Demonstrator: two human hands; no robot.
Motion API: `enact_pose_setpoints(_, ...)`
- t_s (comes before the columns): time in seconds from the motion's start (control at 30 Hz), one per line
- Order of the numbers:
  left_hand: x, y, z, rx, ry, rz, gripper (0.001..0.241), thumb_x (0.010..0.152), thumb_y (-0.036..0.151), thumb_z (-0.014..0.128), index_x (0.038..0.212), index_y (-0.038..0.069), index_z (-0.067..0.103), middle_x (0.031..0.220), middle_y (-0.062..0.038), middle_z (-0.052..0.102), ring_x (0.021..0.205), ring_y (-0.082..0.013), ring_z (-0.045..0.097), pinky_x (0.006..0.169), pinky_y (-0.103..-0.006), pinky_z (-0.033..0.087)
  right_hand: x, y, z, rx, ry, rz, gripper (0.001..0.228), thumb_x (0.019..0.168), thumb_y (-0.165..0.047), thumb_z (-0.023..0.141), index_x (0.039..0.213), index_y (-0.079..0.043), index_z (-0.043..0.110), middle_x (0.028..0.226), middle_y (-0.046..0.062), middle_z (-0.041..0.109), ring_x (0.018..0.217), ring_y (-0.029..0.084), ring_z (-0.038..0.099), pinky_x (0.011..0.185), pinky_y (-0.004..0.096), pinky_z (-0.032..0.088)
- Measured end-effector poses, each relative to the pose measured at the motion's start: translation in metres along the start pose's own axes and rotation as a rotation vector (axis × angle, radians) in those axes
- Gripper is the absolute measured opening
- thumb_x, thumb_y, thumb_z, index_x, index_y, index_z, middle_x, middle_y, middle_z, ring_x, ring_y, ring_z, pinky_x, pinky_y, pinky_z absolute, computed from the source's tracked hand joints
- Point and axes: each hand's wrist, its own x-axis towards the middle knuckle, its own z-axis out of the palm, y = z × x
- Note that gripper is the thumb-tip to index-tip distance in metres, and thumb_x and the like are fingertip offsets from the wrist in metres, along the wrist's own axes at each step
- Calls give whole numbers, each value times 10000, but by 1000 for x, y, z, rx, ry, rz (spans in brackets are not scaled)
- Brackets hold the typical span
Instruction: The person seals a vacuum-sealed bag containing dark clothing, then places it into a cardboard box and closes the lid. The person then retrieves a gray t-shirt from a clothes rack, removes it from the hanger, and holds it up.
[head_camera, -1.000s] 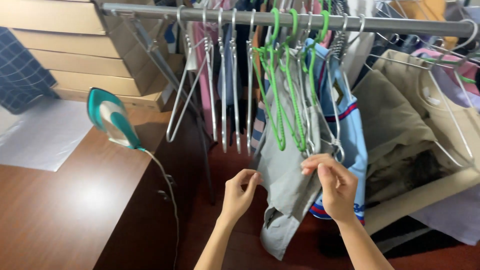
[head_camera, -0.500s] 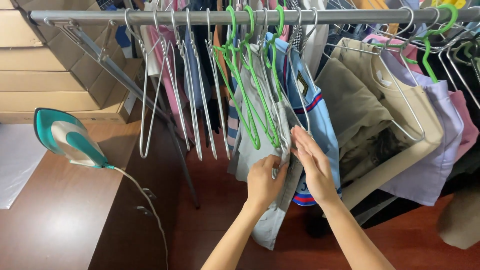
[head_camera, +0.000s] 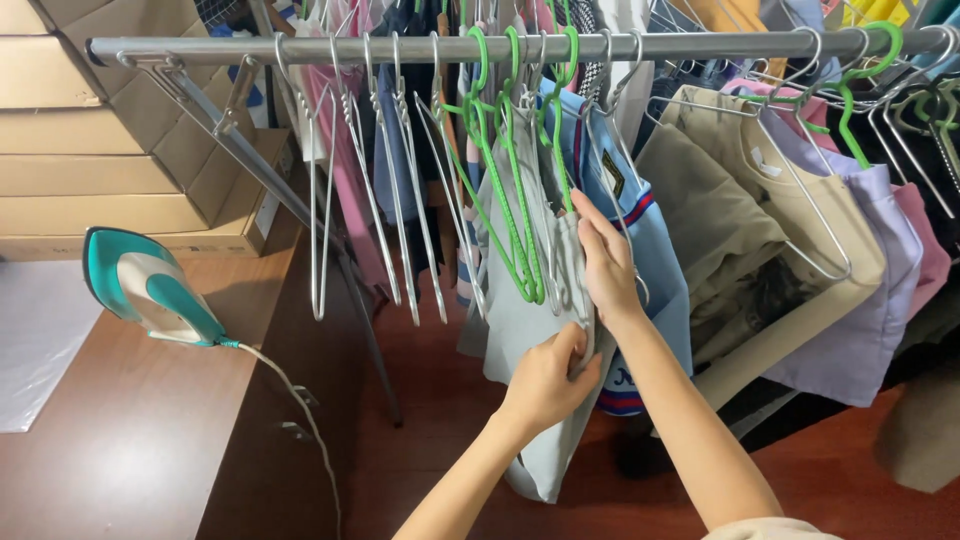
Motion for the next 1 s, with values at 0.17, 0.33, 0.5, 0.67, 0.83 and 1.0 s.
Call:
enact_pose_setpoints(0.17,-2,14,-16,-38,-40,6,202,800,167,589,832,101,400,540,-38,474,465,-217,539,411,-297,422,-11,-24,7,-98,14,-26,344,922,-84,380,1251,-18,456,1188,169,518,1126,223,471,953,349,373)
enact_pose_setpoints(0.33,2,41,-38,-51,39,2,221,823,172,573,964,95,422,619,-58,539,511,-238,583,424,-324,453,-7,6,-11,-266,-8,43,328,904,-149,476,1188,10,519,1117,204,563,1054,239,526,880,365,431)
enact_pose_setpoints(0.5,21,64,-63,-48,263,118,183,827,162,549,987,94,491,650,-62,586,555,-222,604,450,-310,482,-9,11,-23,-288,-92,192,322,860,-311,586,1057,-57,596,882,103,626,776,175,620,656,316,510)
enact_pose_setpoints(0.67,66,50,-76,223,358,249,102,815,161,533,909,140,566,694,-38,583,714,-234,608,610,-329,495,-20,0,-22,-422,-90,145,226,863,-289,547,947,-90,614,818,91,618,801,190,620,633,327,497)
enact_pose_setpoints(0.83,100,26,-71,417,201,183,208,856,212,453,1019,192,581,816,-61,601,838,-269,589,683,-365,486,-29,-7,-34,-489,-76,64,253,825,-335,629,826,-84,601,769,84,607,828,243,620,668,361,493)
enact_pose_setpoints(1.0,122,14,-70,556,-4,130,308,862,361,418,953,194,660,809,-100,622,825,-284,576,687,-376,462,-39,-31,-29,-408,-58,107,278,825,-294,635,789,-33,547,803,129,612,929,288,607,716,369,513)
